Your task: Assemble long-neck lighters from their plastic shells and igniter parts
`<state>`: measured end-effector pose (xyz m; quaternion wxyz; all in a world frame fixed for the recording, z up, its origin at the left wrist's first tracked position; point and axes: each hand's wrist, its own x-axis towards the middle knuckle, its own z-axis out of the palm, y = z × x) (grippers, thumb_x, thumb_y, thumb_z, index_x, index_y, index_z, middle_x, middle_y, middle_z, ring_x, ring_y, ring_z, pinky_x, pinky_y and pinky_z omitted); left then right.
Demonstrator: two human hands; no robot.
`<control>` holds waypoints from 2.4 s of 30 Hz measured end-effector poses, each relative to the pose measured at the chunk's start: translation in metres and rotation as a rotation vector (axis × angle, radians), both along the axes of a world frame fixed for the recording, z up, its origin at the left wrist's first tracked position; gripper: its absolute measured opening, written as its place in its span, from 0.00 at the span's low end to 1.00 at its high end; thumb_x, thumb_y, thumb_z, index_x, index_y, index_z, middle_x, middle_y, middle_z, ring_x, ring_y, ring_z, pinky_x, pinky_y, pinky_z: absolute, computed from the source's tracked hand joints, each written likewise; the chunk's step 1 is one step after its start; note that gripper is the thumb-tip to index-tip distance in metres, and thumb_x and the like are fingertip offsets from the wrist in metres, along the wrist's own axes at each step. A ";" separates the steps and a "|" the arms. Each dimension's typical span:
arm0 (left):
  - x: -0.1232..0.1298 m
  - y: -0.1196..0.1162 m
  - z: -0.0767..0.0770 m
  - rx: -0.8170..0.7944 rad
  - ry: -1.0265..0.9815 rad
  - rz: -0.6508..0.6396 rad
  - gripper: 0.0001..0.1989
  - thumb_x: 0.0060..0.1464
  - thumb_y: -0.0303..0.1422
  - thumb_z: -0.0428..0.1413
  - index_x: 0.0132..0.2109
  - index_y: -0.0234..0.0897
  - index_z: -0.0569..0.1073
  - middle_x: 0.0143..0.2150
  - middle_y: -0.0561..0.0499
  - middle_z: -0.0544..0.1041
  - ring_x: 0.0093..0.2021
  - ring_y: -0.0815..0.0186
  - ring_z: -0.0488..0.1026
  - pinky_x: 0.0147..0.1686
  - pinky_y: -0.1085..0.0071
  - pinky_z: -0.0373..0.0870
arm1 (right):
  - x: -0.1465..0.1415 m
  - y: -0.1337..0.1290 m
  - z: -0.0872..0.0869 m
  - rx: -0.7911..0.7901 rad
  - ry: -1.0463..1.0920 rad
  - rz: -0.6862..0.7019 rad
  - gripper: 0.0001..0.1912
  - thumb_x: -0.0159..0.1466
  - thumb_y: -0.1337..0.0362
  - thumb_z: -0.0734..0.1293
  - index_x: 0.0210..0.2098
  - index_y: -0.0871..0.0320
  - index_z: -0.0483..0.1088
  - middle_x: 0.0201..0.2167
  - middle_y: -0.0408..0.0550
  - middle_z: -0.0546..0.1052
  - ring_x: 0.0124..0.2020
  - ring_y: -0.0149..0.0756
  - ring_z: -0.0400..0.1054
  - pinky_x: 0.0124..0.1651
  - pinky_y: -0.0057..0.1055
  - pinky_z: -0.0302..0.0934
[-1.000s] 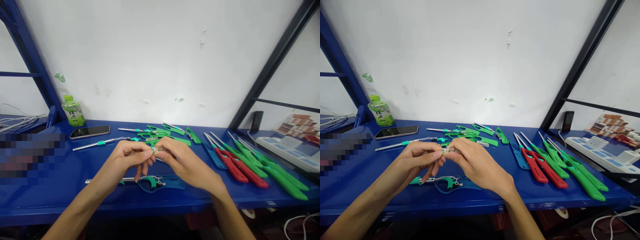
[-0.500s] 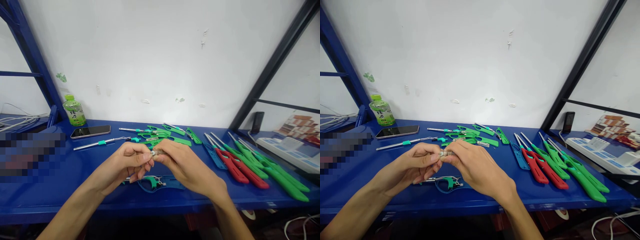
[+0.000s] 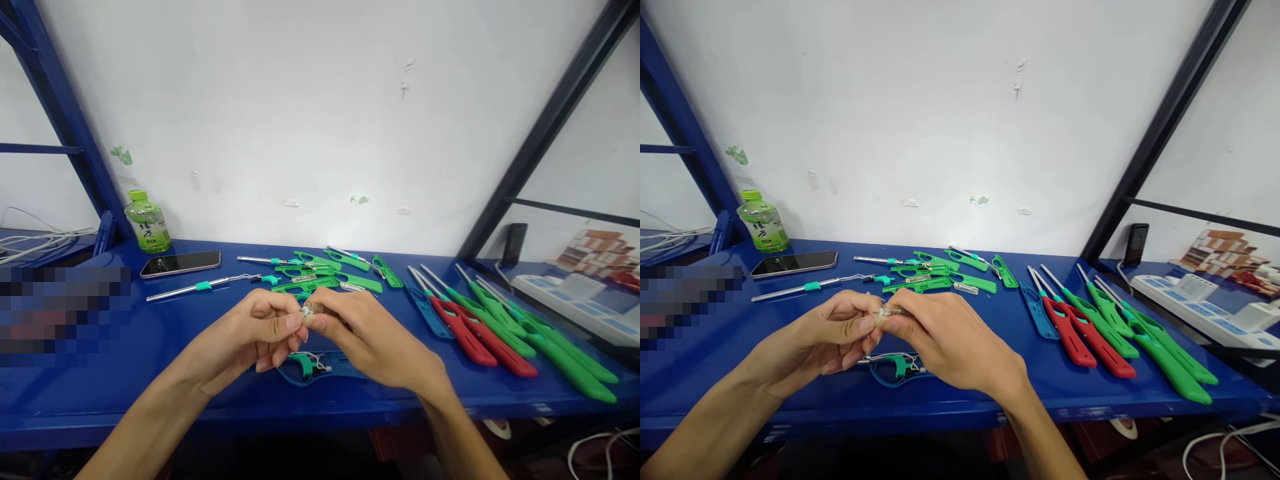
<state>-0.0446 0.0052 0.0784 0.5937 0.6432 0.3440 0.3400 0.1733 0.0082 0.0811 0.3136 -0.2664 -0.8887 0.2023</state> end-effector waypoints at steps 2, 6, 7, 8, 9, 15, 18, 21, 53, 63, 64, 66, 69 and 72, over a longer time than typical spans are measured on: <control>0.000 -0.001 0.000 -0.095 -0.052 -0.015 0.23 0.50 0.52 0.69 0.29 0.35 0.77 0.25 0.52 0.73 0.20 0.74 0.63 0.14 0.79 0.52 | 0.000 0.001 0.000 -0.035 0.011 0.016 0.13 0.81 0.59 0.58 0.41 0.53 0.69 0.36 0.41 0.76 0.33 0.31 0.68 0.40 0.29 0.58; -0.002 0.000 0.000 -0.148 -0.089 -0.020 0.20 0.53 0.49 0.70 0.31 0.35 0.81 0.25 0.53 0.73 0.21 0.75 0.64 0.15 0.82 0.54 | -0.001 0.000 0.001 -0.083 0.040 -0.018 0.16 0.81 0.57 0.57 0.38 0.53 0.68 0.33 0.40 0.74 0.32 0.32 0.65 0.38 0.31 0.57; -0.004 0.000 0.001 -0.142 -0.090 -0.016 0.20 0.54 0.50 0.69 0.32 0.35 0.81 0.23 0.53 0.72 0.21 0.75 0.63 0.15 0.82 0.54 | -0.001 0.000 0.001 -0.087 0.055 -0.034 0.16 0.80 0.57 0.58 0.38 0.53 0.68 0.33 0.40 0.73 0.31 0.32 0.65 0.37 0.31 0.57; -0.005 0.000 0.001 -0.135 -0.091 -0.010 0.21 0.56 0.50 0.68 0.32 0.35 0.82 0.23 0.53 0.72 0.21 0.74 0.63 0.15 0.82 0.55 | -0.002 0.000 0.001 -0.093 0.071 -0.052 0.16 0.80 0.56 0.58 0.38 0.53 0.68 0.33 0.40 0.73 0.31 0.32 0.64 0.37 0.32 0.57; -0.007 0.000 0.002 -0.128 -0.095 0.002 0.21 0.57 0.51 0.67 0.33 0.35 0.83 0.23 0.52 0.72 0.21 0.74 0.63 0.15 0.81 0.55 | -0.002 -0.001 0.002 -0.099 0.086 -0.071 0.16 0.80 0.55 0.58 0.37 0.53 0.68 0.32 0.40 0.72 0.31 0.32 0.63 0.36 0.32 0.56; -0.013 -0.003 0.010 0.025 -0.065 0.198 0.13 0.55 0.41 0.70 0.44 0.39 0.86 0.31 0.49 0.82 0.22 0.73 0.68 0.16 0.80 0.61 | -0.001 -0.001 0.004 -0.101 0.142 -0.229 0.22 0.79 0.51 0.58 0.31 0.54 0.65 0.27 0.39 0.67 0.28 0.32 0.59 0.33 0.34 0.52; -0.010 -0.004 0.009 0.128 -0.049 0.224 0.13 0.57 0.41 0.69 0.45 0.38 0.85 0.28 0.49 0.82 0.21 0.72 0.70 0.16 0.79 0.61 | -0.001 -0.001 0.003 -0.118 0.151 -0.258 0.22 0.78 0.50 0.61 0.29 0.54 0.63 0.25 0.37 0.63 0.26 0.31 0.56 0.31 0.33 0.49; -0.004 -0.005 0.007 0.180 -0.049 0.232 0.12 0.58 0.42 0.69 0.43 0.39 0.84 0.31 0.48 0.84 0.27 0.67 0.78 0.17 0.80 0.63 | 0.000 -0.002 0.002 -0.131 0.138 -0.245 0.20 0.77 0.51 0.63 0.30 0.54 0.64 0.25 0.37 0.62 0.26 0.31 0.55 0.31 0.33 0.48; 0.009 -0.012 0.005 0.399 0.053 0.388 0.09 0.61 0.39 0.65 0.40 0.40 0.76 0.23 0.56 0.78 0.22 0.72 0.70 0.18 0.80 0.61 | 0.006 -0.002 0.003 -0.058 -0.019 -0.107 0.23 0.81 0.56 0.55 0.36 0.55 0.74 0.27 0.37 0.71 0.29 0.29 0.64 0.38 0.31 0.52; 0.011 -0.016 0.001 0.529 0.033 0.357 0.18 0.67 0.34 0.58 0.33 0.43 0.56 0.30 0.59 0.75 0.29 0.72 0.70 0.27 0.78 0.67 | 0.006 0.001 0.002 -0.082 -0.029 -0.054 0.21 0.82 0.55 0.55 0.37 0.54 0.73 0.32 0.38 0.75 0.34 0.30 0.69 0.42 0.31 0.55; 0.011 -0.015 0.000 0.537 0.038 0.349 0.19 0.67 0.34 0.58 0.33 0.42 0.56 0.30 0.59 0.74 0.29 0.72 0.69 0.27 0.78 0.65 | 0.006 0.002 0.002 -0.081 -0.019 -0.039 0.21 0.82 0.55 0.56 0.37 0.54 0.72 0.32 0.38 0.75 0.34 0.30 0.68 0.42 0.31 0.55; 0.012 -0.015 -0.001 0.555 0.046 0.329 0.19 0.67 0.34 0.58 0.32 0.42 0.55 0.30 0.58 0.73 0.29 0.72 0.67 0.26 0.78 0.62 | 0.006 0.003 0.002 -0.081 0.005 -0.021 0.21 0.82 0.55 0.55 0.35 0.55 0.69 0.31 0.38 0.73 0.33 0.30 0.66 0.41 0.31 0.54; 0.014 -0.015 -0.002 0.597 0.058 0.335 0.20 0.67 0.33 0.57 0.30 0.42 0.55 0.29 0.58 0.71 0.27 0.72 0.63 0.24 0.77 0.59 | 0.006 0.004 0.002 -0.076 0.025 -0.021 0.22 0.82 0.55 0.55 0.33 0.55 0.64 0.30 0.37 0.70 0.31 0.30 0.62 0.39 0.31 0.52; 0.015 -0.015 -0.001 0.629 0.067 0.378 0.20 0.66 0.33 0.56 0.29 0.42 0.54 0.28 0.58 0.68 0.26 0.72 0.60 0.24 0.76 0.58 | 0.004 0.003 0.001 -0.043 0.001 -0.059 0.19 0.82 0.56 0.54 0.35 0.54 0.62 0.31 0.37 0.69 0.31 0.30 0.60 0.38 0.31 0.51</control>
